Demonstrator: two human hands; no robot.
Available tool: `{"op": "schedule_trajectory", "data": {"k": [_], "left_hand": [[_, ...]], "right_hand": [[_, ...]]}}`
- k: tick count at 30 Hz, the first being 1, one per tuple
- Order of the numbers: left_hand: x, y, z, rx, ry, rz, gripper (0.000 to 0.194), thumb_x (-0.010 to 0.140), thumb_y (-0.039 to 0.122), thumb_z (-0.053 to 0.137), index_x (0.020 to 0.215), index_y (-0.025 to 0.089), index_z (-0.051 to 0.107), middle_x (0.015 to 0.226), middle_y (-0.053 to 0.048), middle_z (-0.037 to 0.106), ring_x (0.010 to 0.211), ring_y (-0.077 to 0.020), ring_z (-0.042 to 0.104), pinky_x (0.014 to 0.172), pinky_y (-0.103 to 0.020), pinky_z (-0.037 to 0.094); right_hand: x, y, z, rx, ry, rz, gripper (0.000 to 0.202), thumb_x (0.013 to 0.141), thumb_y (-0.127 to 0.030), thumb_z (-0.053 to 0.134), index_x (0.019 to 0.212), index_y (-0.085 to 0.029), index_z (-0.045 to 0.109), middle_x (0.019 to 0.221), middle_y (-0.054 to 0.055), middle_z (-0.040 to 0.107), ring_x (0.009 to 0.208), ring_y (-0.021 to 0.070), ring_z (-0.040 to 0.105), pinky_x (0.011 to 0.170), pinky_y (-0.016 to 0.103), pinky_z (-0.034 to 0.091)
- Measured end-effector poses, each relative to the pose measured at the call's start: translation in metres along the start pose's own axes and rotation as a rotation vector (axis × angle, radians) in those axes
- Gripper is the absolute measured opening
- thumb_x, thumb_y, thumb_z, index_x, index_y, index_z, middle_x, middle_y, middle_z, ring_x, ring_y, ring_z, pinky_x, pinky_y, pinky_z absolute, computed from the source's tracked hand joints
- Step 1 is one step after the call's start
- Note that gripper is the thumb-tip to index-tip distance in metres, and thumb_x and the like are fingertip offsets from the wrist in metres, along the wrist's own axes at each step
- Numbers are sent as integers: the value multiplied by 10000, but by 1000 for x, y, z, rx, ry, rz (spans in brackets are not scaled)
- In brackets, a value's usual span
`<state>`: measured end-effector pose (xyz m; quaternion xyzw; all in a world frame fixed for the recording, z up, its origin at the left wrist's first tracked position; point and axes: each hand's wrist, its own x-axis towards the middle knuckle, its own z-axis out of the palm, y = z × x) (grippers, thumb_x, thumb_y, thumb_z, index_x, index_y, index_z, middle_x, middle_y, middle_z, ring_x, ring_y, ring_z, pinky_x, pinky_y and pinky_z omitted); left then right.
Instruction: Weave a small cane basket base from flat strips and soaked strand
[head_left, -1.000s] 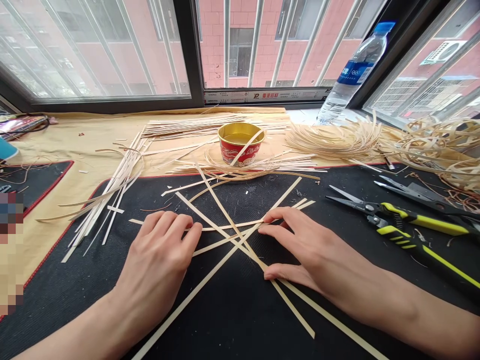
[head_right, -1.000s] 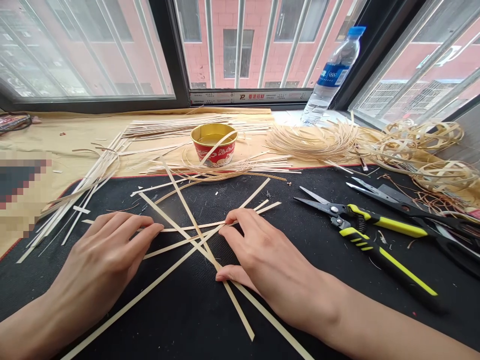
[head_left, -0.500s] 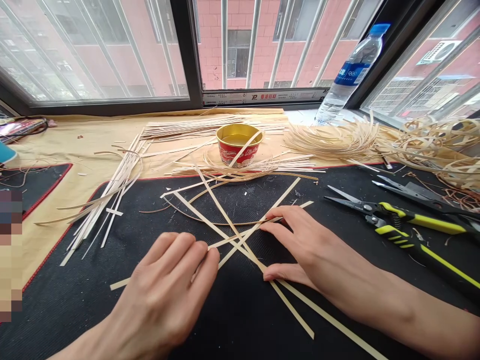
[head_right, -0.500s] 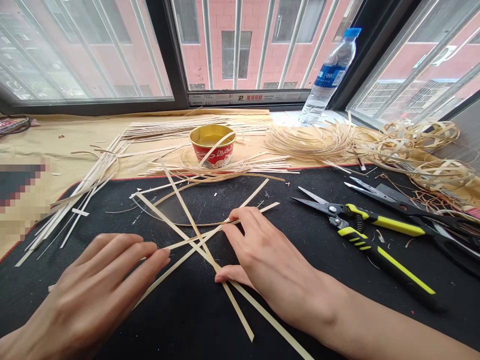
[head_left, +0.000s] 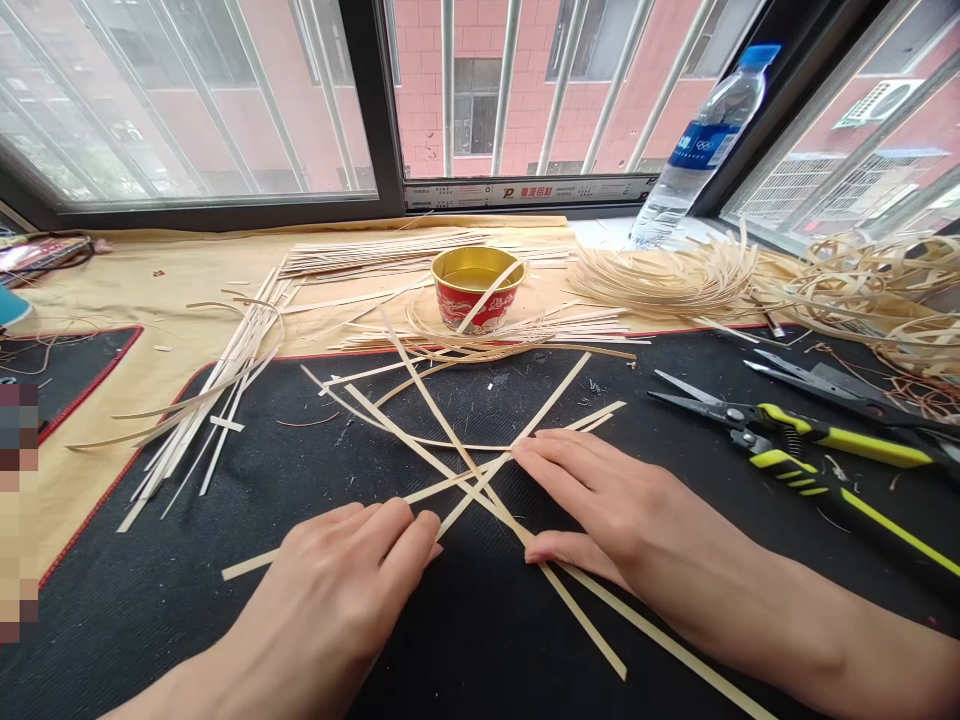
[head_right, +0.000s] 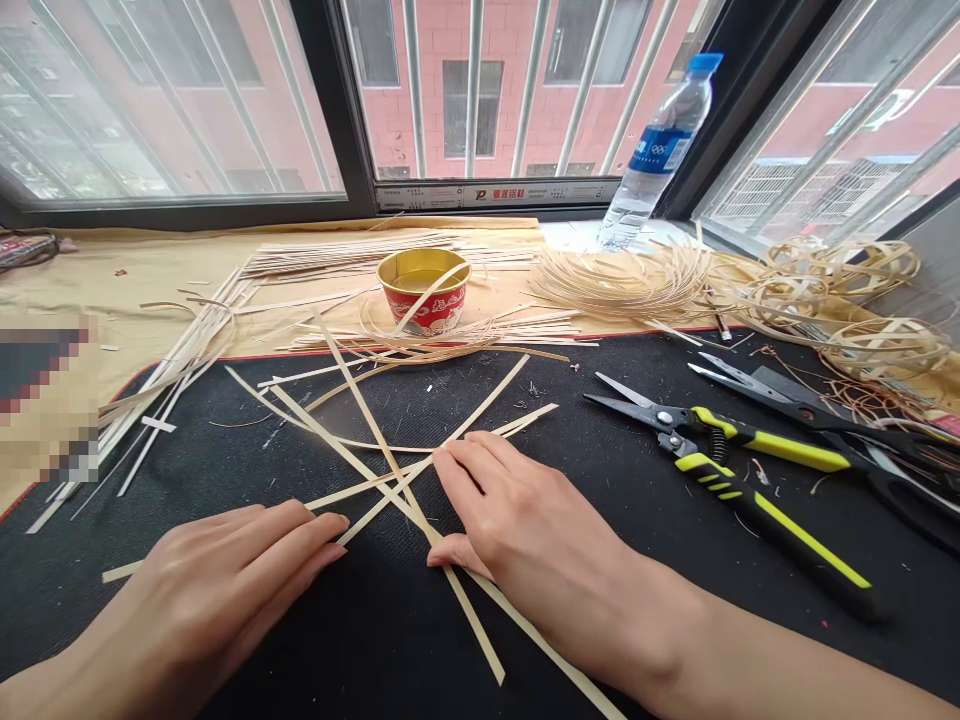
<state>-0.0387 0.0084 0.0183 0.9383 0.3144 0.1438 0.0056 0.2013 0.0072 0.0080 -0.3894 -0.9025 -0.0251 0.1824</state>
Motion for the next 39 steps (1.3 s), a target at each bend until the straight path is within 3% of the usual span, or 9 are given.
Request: {"op": "schedule_trajectory", "data": {"k": [8,14,16,19,22,26,31,35,39], "left_hand": [[2,6,-4,-60,-34,-68,487,1026,252,197,822,197,635,684,13,622,462,-102,539,428,-229,381],[0,5,-8,-84,-27,14,429,1015,204,233,879,174,639,680,2,610,494,-109,522,449,-232,403],[0,3,-9,-64,-4,55,374,994,156,275,894,158,635,718,-17,613,564,-130,538,505,-246,444],[-2,-1,-3,14,86,67,231,944,93,391,982,121,616,931,-82,634,863,-201,590,743,-318,514],[-4,-4,11,111,152,50,177,907,81,501,1064,85,582,1141,-136,597,1117,-268,533,952,-392,468],[-4,-7,27,219,183,21,219,964,204,440,1042,77,600,1182,-169,597,1161,-287,537,970,-402,475],[-2,-9,29,267,75,57,288,963,256,435,1119,87,608,1259,-176,588,1154,-300,542,940,-413,495],[-1,-8,26,299,-24,42,388,928,299,515,1297,177,532,1403,-99,510,1142,-314,523,928,-447,494],[0,-9,24,310,-62,58,397,903,339,568,1276,203,561,1375,-65,547,1122,-315,518,916,-455,488]], "right_hand": [[5,-3,1,-110,16,-72,495,679,-342,814,995,15,686,1041,229,685,947,331,674,831,399,593],[0,0,9,-195,55,-110,601,721,-424,765,1060,63,670,1114,266,674,1080,351,637,904,382,565],[-2,0,10,-205,59,-114,615,720,-427,765,1074,67,667,1126,265,672,1088,348,635,909,373,563],[-3,-2,11,-217,63,-111,601,724,-422,764,1069,63,675,1121,255,678,1073,347,642,919,375,558],[-3,-2,11,-216,64,-114,563,735,-417,754,1044,50,692,1108,244,686,1064,347,645,927,381,553],[-5,-1,13,-207,72,-134,511,806,-397,688,1035,59,691,1105,252,685,1077,358,632,909,391,560],[-7,1,16,-196,99,-142,443,912,-317,551,1069,82,661,1135,264,664,1105,353,603,895,400,561],[-2,-3,8,-140,76,-117,410,794,-275,710,1029,58,669,1075,261,663,1060,373,599,851,443,569],[1,-5,3,-81,2,-59,316,714,-235,788,941,-33,700,894,152,677,838,298,643,675,410,596]]}}
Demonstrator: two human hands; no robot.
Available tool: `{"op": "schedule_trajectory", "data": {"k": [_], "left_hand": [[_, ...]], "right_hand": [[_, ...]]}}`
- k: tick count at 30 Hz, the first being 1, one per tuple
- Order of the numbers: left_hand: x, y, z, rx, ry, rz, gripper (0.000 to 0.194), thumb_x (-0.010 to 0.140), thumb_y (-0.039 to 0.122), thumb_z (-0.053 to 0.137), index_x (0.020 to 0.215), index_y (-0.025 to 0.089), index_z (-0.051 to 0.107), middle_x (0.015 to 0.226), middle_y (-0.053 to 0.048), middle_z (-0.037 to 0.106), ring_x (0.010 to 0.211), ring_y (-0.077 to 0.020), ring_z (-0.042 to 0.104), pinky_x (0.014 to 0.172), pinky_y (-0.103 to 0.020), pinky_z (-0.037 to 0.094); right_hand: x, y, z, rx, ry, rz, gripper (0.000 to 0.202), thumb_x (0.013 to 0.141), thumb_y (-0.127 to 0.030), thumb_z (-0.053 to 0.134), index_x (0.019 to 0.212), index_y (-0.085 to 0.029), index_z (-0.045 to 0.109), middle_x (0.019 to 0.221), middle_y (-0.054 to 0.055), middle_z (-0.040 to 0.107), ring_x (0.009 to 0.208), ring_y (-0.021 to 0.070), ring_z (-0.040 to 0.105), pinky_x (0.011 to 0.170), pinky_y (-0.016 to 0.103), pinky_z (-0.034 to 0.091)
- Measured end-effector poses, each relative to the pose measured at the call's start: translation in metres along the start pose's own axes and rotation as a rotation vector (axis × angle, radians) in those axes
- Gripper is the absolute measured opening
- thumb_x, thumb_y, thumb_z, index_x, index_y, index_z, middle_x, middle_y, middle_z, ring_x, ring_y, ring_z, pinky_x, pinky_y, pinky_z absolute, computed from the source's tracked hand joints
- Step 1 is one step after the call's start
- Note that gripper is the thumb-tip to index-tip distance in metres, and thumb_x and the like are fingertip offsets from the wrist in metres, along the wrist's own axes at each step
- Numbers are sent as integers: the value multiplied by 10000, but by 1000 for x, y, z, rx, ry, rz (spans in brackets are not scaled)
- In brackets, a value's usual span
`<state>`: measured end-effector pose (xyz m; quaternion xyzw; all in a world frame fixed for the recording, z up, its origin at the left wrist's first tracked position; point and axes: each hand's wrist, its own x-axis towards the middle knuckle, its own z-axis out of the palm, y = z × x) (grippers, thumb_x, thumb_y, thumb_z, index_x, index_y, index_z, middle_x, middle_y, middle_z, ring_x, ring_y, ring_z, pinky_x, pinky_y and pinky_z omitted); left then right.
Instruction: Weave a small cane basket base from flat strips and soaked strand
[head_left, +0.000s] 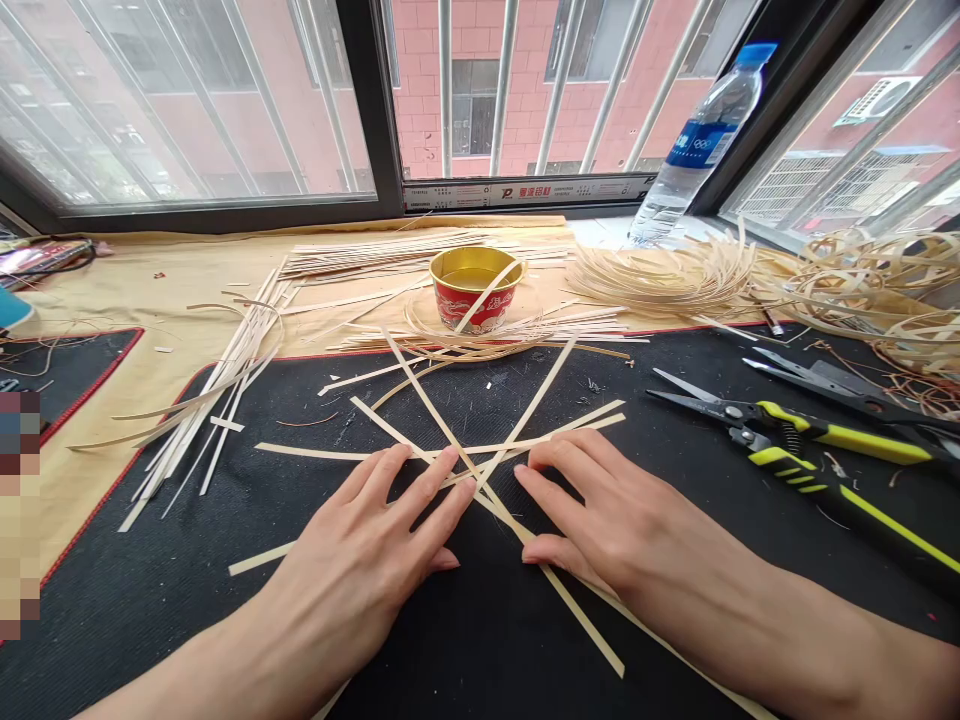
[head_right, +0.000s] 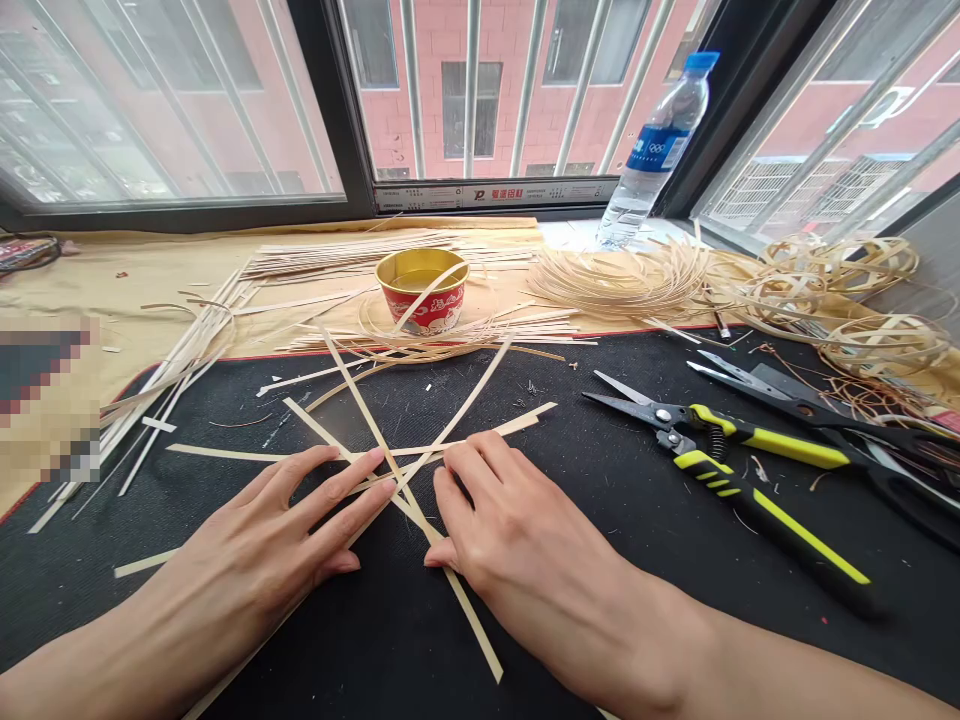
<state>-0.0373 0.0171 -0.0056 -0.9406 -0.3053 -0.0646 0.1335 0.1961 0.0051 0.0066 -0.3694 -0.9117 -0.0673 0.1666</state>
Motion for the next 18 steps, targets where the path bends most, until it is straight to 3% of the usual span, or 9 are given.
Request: {"op": "schedule_trajectory", "data": {"k": [6,11,18], "left_hand": [[1,-1,1,-14,-4,-8,422,880,362,608,1271,208,569,1384,-55,541,1150,-332,496,915,-460,489],[0,-2,0,-36,1,-6,422,879,346,609,1273,200,564,1372,-53,553,1159,-336,496,914,-465,497],[3,-3,-2,-29,1,7,398,888,351,595,1252,191,581,1365,-68,557,1141,-334,520,899,-465,508]], "right_hand": [[-2,3,3,-80,5,-5,542,706,-400,785,1042,10,675,1089,253,666,1047,369,629,860,458,567],[-1,3,1,-65,-22,-11,441,715,-384,780,960,-30,687,971,204,699,930,329,677,807,420,590],[-10,4,9,-84,27,-52,253,896,-320,587,943,-79,649,983,193,679,855,275,666,695,377,587]]}}
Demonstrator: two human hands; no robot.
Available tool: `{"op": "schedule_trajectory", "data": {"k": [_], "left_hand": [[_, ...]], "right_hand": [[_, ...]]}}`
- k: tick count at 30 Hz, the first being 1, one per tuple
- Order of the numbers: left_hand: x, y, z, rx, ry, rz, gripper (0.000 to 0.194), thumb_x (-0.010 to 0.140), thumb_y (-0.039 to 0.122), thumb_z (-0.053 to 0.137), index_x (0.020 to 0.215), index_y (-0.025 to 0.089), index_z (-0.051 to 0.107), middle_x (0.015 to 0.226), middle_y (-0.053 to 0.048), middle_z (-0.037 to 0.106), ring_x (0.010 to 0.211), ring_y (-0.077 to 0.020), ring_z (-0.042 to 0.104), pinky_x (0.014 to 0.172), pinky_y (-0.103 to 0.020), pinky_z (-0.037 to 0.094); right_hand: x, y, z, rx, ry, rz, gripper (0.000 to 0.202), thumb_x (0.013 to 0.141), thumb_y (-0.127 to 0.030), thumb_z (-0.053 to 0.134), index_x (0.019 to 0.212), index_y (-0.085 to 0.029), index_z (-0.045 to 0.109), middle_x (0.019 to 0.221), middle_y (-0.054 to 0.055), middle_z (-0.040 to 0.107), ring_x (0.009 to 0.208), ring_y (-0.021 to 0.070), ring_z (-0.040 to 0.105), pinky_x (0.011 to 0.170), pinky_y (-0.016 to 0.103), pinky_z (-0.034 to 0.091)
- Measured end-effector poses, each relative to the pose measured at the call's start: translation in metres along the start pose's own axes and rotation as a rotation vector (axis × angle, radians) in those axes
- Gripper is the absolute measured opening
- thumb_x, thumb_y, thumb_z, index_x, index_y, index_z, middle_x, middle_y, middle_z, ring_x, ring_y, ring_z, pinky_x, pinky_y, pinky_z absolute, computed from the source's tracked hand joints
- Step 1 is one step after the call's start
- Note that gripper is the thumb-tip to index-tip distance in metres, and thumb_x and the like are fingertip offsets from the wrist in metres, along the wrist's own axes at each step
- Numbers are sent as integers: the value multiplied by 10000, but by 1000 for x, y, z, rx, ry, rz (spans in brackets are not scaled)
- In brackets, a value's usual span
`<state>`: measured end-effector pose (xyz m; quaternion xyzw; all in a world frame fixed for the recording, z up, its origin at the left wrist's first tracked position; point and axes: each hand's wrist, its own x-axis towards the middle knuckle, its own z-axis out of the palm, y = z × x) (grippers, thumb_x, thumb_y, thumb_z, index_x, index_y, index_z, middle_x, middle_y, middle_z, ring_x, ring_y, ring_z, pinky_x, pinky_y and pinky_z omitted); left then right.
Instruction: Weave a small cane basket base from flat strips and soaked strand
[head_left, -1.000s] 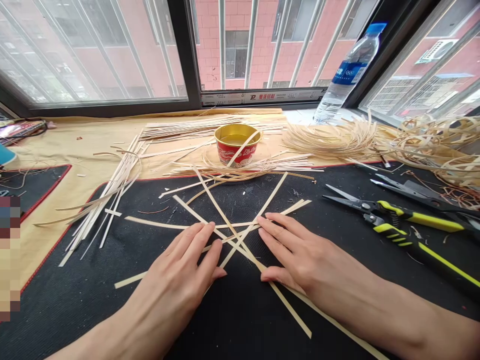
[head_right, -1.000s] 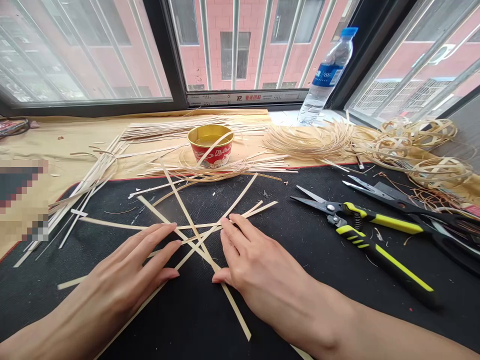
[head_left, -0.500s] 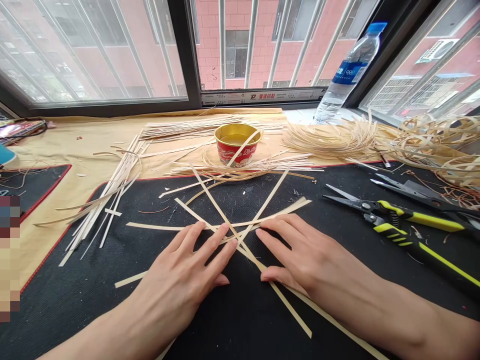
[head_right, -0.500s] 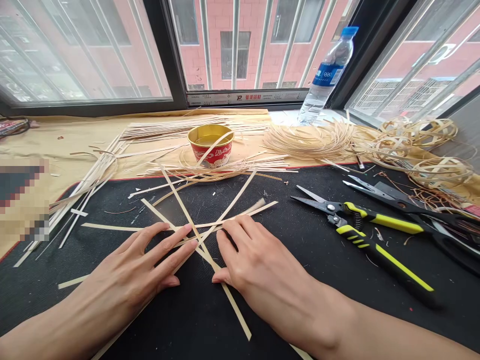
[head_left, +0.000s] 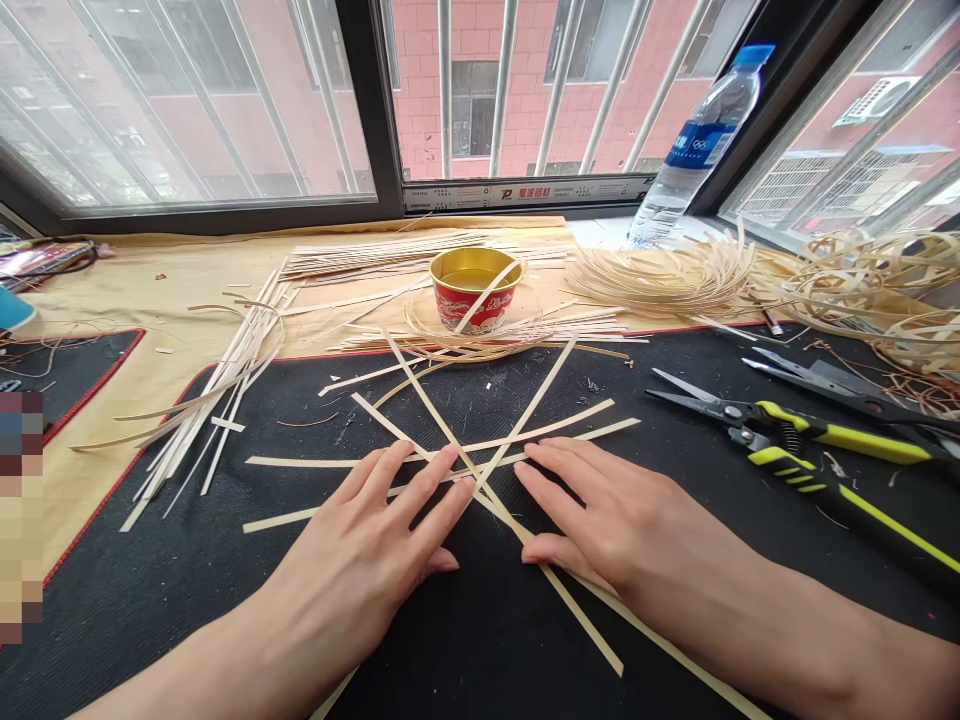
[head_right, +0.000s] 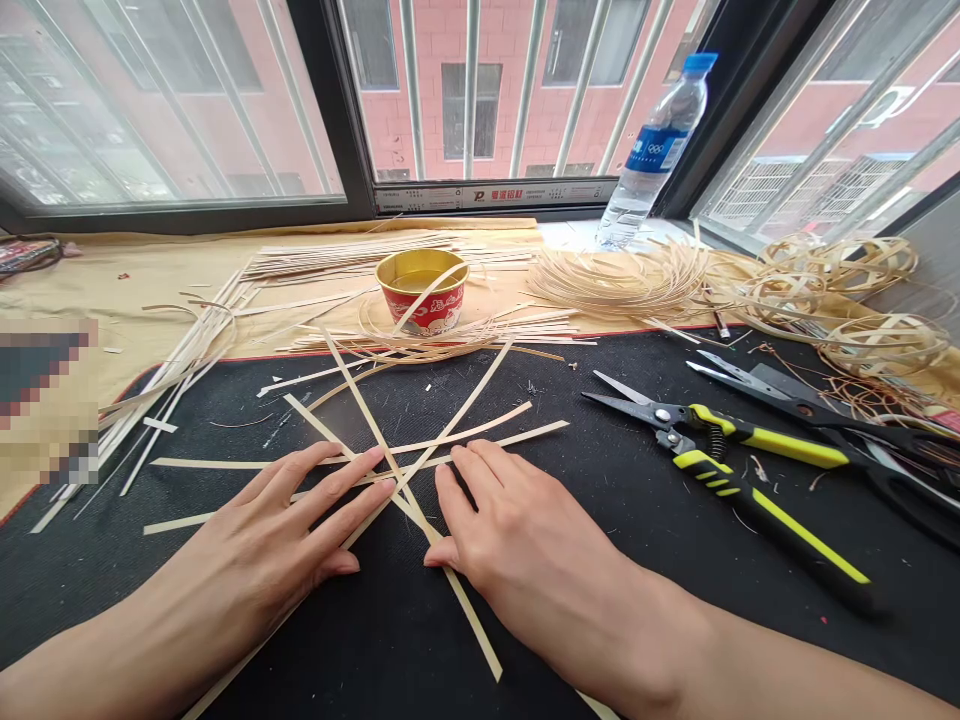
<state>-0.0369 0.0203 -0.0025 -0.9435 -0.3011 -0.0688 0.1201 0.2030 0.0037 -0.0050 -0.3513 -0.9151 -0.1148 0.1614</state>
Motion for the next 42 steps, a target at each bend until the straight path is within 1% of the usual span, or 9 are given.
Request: {"op": "schedule_trajectory", "data": {"k": [4,8,11,17,20,23,31,37,42], "left_hand": [[0,0,0,-7,-10,-10,391,880,375,607,1234,208,594,1368,-69,554,1151,-330,519,904,-465,508],[0,0,-1,-17,-6,-8,406,859,364,639,1226,196,596,1348,-74,570,1148,-339,520,892,-470,514],[1,0,-1,-14,-5,-12,378,879,361,612,1224,208,598,1341,-72,576,1140,-327,527,890,-458,511],[0,1,2,-14,7,-20,378,888,367,594,1227,199,596,1346,-81,569,1138,-337,520,886,-474,510],[-1,1,3,-26,5,-24,394,876,366,611,1229,193,592,1347,-82,568,1139,-347,518,889,-487,513],[-2,2,3,-26,-2,-36,387,880,362,606,1232,203,590,1348,-79,567,1155,-344,509,906,-487,506],[0,2,0,-55,25,-24,351,874,318,616,1191,167,602,1307,-119,586,1109,-309,539,897,-470,516],[0,1,0,-55,45,-28,368,863,275,620,1192,119,573,1229,-160,598,1115,-321,543,882,-461,533],[-1,3,3,-24,58,-33,338,867,309,608,1139,110,587,1172,-151,610,1098,-335,534,873,-477,538]], "right_hand": [[1,-2,-4,37,-34,28,190,897,-250,578,1005,-102,632,991,160,666,847,245,651,638,327,568],[5,-2,-5,-41,2,12,442,855,-296,642,1184,-8,578,1220,250,600,1121,340,570,873,445,546],[5,0,-2,-82,5,9,547,859,-367,630,1207,49,563,1260,281,581,1206,371,517,956,486,509],[6,0,-1,-9,-5,2,394,824,-311,681,1078,-11,654,1088,204,683,1039,332,632,868,434,572],[6,-1,-2,-40,-11,20,516,761,-341,747,1119,16,645,1186,247,641,1086,373,606,875,467,567],[6,-2,-1,-58,-1,17,556,763,-380,742,1111,43,645,1170,265,645,1107,391,591,886,491,558],[6,-6,-2,-12,-23,25,357,775,-336,734,938,-22,693,1049,220,677,948,347,633,735,453,599],[9,-3,-1,7,14,6,350,787,-327,724,959,-24,685,984,193,696,810,292,653,710,421,594],[6,-2,-3,38,-16,18,348,808,-318,704,1013,-41,662,1027,188,680,880,311,650,665,423,588]]}}
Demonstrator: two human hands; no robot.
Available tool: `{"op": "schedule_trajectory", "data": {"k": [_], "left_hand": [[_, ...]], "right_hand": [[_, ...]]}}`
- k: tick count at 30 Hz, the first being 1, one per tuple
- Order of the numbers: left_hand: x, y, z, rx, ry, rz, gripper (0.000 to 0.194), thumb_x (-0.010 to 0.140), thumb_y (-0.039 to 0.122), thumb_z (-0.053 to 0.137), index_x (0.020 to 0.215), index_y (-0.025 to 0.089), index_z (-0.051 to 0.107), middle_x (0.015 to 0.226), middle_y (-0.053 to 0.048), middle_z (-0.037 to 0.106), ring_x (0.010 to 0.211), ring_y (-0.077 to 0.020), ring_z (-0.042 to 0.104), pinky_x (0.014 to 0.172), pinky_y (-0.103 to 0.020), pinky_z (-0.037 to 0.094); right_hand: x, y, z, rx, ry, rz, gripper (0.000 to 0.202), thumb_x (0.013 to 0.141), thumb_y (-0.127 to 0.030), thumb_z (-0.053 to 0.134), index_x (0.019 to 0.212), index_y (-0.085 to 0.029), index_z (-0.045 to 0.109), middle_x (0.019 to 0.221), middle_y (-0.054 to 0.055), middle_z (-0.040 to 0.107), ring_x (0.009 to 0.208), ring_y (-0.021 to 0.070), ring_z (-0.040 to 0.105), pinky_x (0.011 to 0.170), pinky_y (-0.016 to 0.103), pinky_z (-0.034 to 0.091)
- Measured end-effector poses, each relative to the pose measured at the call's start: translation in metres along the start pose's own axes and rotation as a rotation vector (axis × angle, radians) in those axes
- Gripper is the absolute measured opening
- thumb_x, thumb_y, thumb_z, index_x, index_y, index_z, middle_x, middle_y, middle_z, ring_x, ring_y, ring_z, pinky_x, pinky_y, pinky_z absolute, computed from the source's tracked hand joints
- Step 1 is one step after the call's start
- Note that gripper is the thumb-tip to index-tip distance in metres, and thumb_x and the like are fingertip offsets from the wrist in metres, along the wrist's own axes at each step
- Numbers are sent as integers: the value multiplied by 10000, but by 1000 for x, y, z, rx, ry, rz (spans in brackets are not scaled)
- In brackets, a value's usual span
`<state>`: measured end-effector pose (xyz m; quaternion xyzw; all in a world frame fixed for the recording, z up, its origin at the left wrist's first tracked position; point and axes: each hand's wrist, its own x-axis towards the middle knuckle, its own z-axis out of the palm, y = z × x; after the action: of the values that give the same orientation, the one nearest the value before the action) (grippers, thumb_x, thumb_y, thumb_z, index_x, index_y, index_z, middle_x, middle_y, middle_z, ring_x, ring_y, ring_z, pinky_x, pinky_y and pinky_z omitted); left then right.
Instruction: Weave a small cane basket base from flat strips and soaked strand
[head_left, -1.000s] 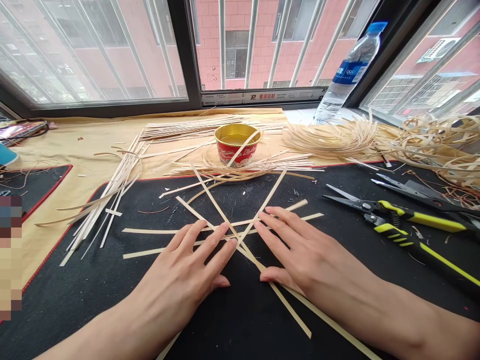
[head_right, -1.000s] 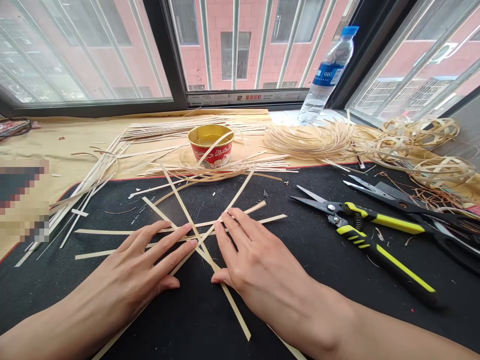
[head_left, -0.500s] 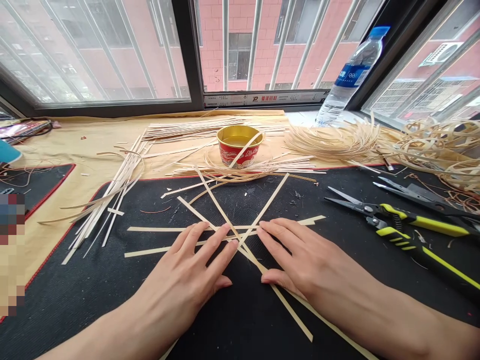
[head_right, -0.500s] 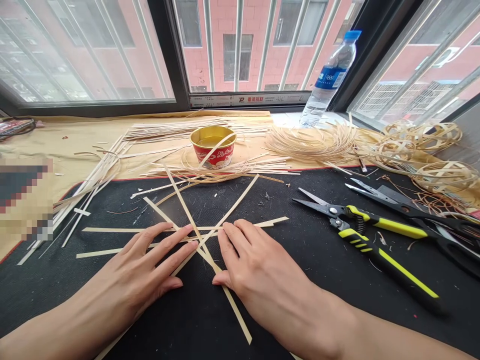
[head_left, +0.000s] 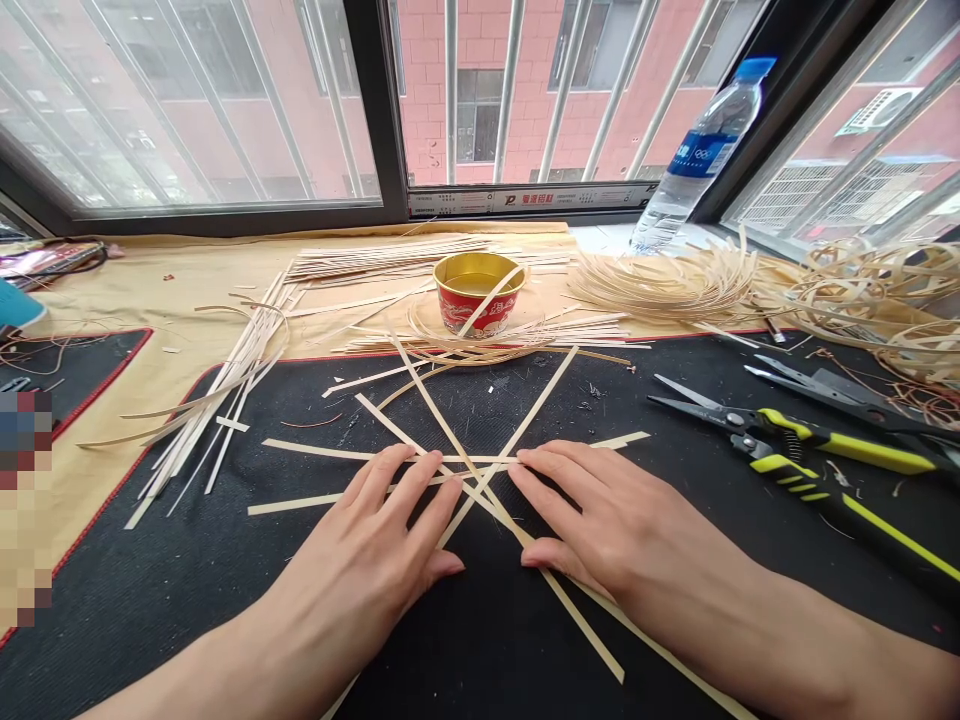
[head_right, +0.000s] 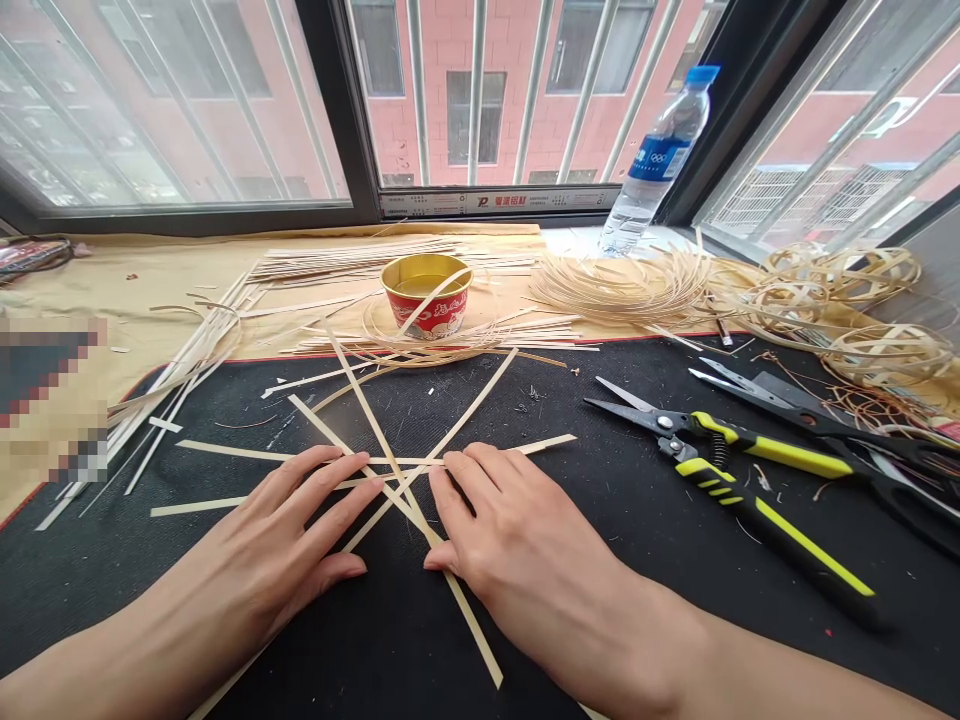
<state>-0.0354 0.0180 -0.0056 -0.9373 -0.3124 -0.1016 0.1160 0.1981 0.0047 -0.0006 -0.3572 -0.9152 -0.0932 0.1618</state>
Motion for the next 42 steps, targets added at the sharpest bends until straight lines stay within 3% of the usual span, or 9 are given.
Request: {"op": "schedule_trajectory", "data": {"k": [8,16,22,29,32,42], "left_hand": [[1,0,-2,-31,0,6,408,814,278,679,1156,85,569,1164,-175,590,1059,-342,541,850,-486,550],[-5,0,5,-91,52,-41,428,794,205,684,1182,113,527,1257,-192,449,1088,-334,517,857,-466,543],[1,-2,-2,-91,10,2,435,771,239,723,1139,73,561,1109,-190,543,1020,-363,561,810,-512,559],[2,-1,-3,-85,12,-3,456,736,239,763,1123,76,586,1107,-193,577,1017,-365,584,807,-499,571],[2,-2,-3,-78,17,-1,481,718,236,779,1129,80,585,1111,-191,581,1018,-361,588,807,-492,573],[2,-1,-5,-27,60,-5,608,649,269,837,1152,77,553,1095,-183,596,1013,-363,585,809,-502,567]], "right_hand": [[-3,0,1,9,-9,2,288,841,-301,668,1002,-63,651,1040,180,665,963,320,621,693,417,584],[1,2,-1,88,-27,-15,341,813,-271,700,1068,-54,635,1058,160,656,948,300,609,782,442,581],[6,1,-10,153,-67,24,456,722,-191,780,1123,-48,617,1041,144,662,907,285,623,763,417,593],[-2,2,-5,85,-34,36,640,868,-291,633,1376,9,384,1206,204,626,1064,295,607,872,392,559],[-3,3,-3,78,-36,38,651,874,-314,624,1382,8,376,1213,202,628,1075,296,607,870,382,561],[2,5,-3,159,-34,51,765,722,-242,790,1345,10,427,1105,164,682,985,284,627,802,370,597]]}}
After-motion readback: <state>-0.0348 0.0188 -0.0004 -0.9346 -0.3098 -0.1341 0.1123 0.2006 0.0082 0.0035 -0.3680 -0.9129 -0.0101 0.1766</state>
